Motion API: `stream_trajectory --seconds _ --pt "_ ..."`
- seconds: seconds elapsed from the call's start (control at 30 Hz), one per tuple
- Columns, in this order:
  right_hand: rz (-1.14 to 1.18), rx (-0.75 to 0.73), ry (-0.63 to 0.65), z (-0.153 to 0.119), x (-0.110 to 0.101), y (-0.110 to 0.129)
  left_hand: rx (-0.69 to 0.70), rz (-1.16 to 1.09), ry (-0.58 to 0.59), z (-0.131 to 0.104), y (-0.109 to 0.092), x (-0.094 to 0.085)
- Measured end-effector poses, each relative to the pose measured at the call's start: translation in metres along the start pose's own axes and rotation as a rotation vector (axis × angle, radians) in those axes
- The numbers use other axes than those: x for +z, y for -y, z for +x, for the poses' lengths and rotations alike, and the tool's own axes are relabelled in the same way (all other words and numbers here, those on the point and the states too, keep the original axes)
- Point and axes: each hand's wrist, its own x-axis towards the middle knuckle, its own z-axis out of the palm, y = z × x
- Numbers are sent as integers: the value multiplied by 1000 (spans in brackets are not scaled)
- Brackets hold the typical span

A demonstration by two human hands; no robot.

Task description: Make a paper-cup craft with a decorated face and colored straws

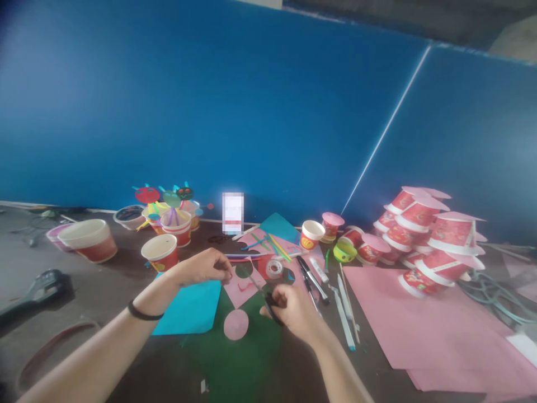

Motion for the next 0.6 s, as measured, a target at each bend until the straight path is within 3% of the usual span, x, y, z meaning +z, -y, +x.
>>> stream_trajectory --seconds 0.1,0.23,0.6 --pt "-53 5 -70 1 -2 -1 -39 -265 -125 6 8 4" --pt "-421 18 -120 2 -2 -5 -76 -471 -244 13 18 11" --pt "-692 115 -192 1 -4 -4 -135 -767 -294 19 22 21"
